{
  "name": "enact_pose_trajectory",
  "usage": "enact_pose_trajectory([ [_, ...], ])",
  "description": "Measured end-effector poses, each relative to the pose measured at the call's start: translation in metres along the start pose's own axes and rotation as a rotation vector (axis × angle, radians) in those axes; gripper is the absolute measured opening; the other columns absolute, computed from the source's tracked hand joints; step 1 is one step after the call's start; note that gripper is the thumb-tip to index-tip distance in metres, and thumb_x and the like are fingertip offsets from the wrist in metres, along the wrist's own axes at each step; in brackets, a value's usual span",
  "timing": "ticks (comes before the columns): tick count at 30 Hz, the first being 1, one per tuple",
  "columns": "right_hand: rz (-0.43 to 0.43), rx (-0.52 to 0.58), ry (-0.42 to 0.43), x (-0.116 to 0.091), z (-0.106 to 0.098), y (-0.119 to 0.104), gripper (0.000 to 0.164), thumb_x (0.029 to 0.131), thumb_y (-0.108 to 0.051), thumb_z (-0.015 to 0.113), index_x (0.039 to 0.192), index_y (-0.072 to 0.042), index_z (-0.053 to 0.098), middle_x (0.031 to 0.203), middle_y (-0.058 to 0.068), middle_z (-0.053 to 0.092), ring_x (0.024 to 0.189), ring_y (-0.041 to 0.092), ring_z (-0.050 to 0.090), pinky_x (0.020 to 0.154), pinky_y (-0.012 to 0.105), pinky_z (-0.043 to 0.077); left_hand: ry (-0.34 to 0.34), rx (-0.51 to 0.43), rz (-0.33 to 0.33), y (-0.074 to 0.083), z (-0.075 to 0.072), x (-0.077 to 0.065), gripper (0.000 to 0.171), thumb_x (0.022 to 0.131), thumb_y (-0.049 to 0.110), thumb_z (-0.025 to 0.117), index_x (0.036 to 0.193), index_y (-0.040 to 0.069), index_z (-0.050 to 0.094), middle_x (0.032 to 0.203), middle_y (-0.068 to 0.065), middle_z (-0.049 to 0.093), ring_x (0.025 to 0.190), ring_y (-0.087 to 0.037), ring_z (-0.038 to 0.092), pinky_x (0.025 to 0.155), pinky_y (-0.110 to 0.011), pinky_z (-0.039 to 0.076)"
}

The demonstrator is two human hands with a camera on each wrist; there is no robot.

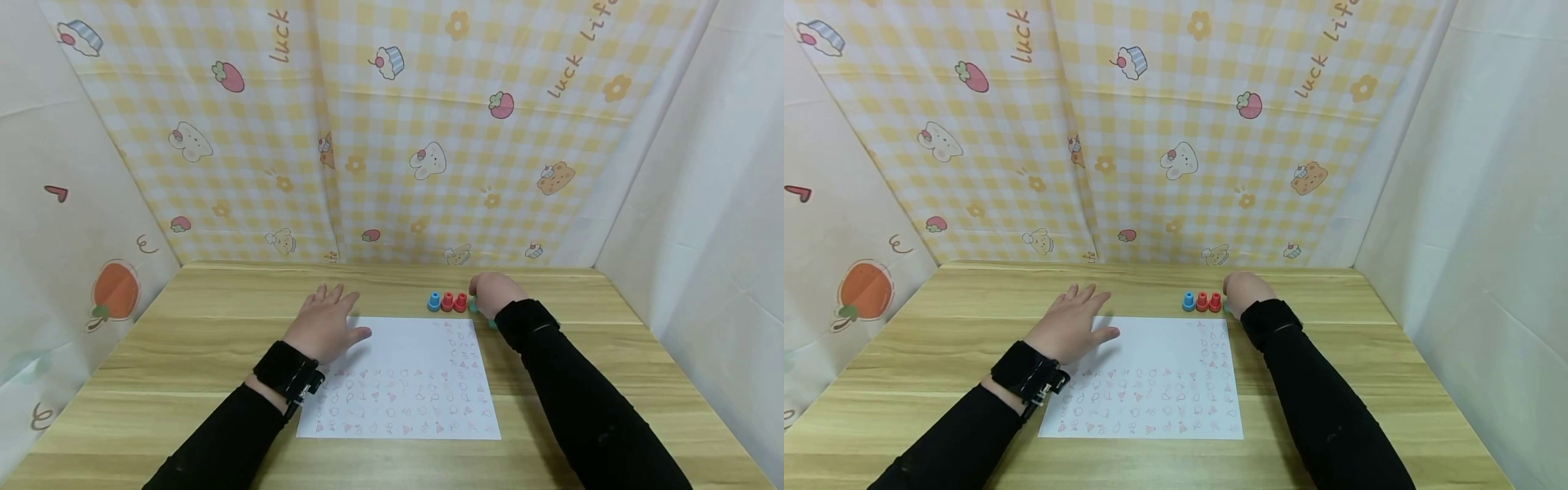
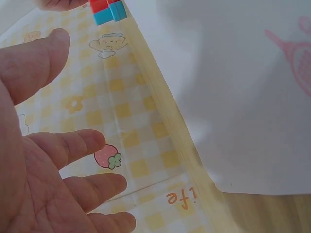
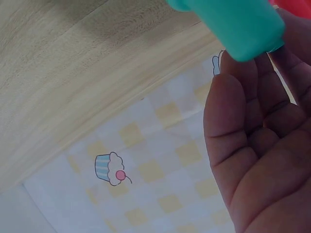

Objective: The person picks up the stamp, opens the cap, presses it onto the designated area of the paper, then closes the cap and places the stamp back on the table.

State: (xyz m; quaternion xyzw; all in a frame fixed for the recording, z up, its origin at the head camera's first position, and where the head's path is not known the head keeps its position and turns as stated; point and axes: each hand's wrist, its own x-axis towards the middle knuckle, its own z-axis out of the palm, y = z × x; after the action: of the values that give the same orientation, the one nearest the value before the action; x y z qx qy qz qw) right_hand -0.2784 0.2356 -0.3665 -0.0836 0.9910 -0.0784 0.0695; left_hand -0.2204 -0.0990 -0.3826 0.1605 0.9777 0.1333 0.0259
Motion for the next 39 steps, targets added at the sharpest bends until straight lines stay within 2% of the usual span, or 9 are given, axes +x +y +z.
enact_pose_trajectory([
  [7, 0.023, 0.017, -0.007, -0.002, -0.002, 0.0, 0.03, 0.101, -0.005, 0.063, 0.129, 0.002, 0.069, 0.129, 0.021, 0.072, 0.103, 0.03, 0.07, 0.101, 0.049, 0.056, 0.001, 0.005, -0.001, -0.001, 0.001, -0.001, 0.081, 0.1, 0.057, 0.065, 0.161, 0.01, 0.042, 0.17, -0.026, 0.029, 0.158, -0.054, 0.017, 0.13, -0.065, 0.015],
  [11, 0.053, 0.038, 0.004, -0.004, -0.005, 0.0, 0.033, 0.102, -0.007, 0.062, 0.133, 0.001, 0.067, 0.133, 0.023, 0.07, 0.109, 0.034, 0.069, 0.102, 0.051, 0.055, -0.003, 0.011, -0.003, -0.001, 0.001, 0.0, 0.081, 0.1, 0.058, 0.065, 0.161, 0.01, 0.041, 0.17, -0.026, 0.028, 0.159, -0.053, 0.017, 0.13, -0.065, 0.015],
  [15, 0.068, 0.036, 0.041, -0.008, -0.009, -0.002, 0.033, 0.101, -0.004, 0.058, 0.133, 0.001, 0.067, 0.133, 0.023, 0.07, 0.119, 0.038, 0.068, 0.104, 0.054, 0.054, -0.008, 0.008, -0.004, -0.001, 0.002, 0.001, 0.082, 0.1, 0.058, 0.065, 0.162, 0.011, 0.04, 0.171, -0.025, 0.028, 0.159, -0.052, 0.016, 0.13, -0.064, 0.015],
  [20, 0.075, 0.05, 0.083, -0.016, -0.016, -0.008, 0.033, 0.104, -0.004, 0.055, 0.135, 0.003, 0.065, 0.132, 0.023, 0.07, 0.115, 0.038, 0.07, 0.102, 0.053, 0.056, 0.005, -0.002, 0.003, 0.001, 0.002, 0.001, 0.081, 0.1, 0.057, 0.065, 0.162, 0.011, 0.041, 0.17, -0.025, 0.029, 0.159, -0.051, 0.017, 0.13, -0.063, 0.016],
  [26, 0.081, 0.141, 0.149, -0.028, -0.026, -0.015, 0.032, 0.105, -0.006, 0.055, 0.134, 0.002, 0.065, 0.131, 0.025, 0.07, 0.11, 0.036, 0.07, 0.101, 0.054, 0.056, 0.034, -0.01, 0.026, 0.002, 0.003, 0.002, 0.079, 0.101, 0.056, 0.064, 0.161, 0.01, 0.041, 0.169, -0.024, 0.033, 0.159, -0.051, 0.02, 0.13, -0.063, 0.017],
  [33, 0.038, 0.194, 0.238, -0.036, -0.025, -0.027, 0.025, 0.104, -0.012, 0.063, 0.125, -0.001, 0.072, 0.121, 0.02, 0.076, 0.104, 0.034, 0.072, 0.092, 0.051, 0.059, 0.053, -0.033, 0.044, 0.004, 0.004, 0.003, 0.077, 0.102, 0.055, 0.063, 0.161, 0.01, 0.042, 0.169, -0.023, 0.034, 0.159, -0.049, 0.021, 0.131, -0.062, 0.017],
  [39, 0.002, 0.213, 0.232, -0.038, -0.02, -0.033, 0.023, 0.104, -0.011, 0.063, 0.122, -0.001, 0.073, 0.116, 0.018, 0.076, 0.097, 0.029, 0.071, 0.089, 0.047, 0.06, 0.113, -0.042, 0.078, 0.005, 0.004, 0.003, 0.072, 0.103, 0.052, 0.062, 0.159, 0.009, 0.045, 0.166, -0.021, 0.04, 0.158, -0.047, 0.029, 0.13, -0.06, 0.022],
])
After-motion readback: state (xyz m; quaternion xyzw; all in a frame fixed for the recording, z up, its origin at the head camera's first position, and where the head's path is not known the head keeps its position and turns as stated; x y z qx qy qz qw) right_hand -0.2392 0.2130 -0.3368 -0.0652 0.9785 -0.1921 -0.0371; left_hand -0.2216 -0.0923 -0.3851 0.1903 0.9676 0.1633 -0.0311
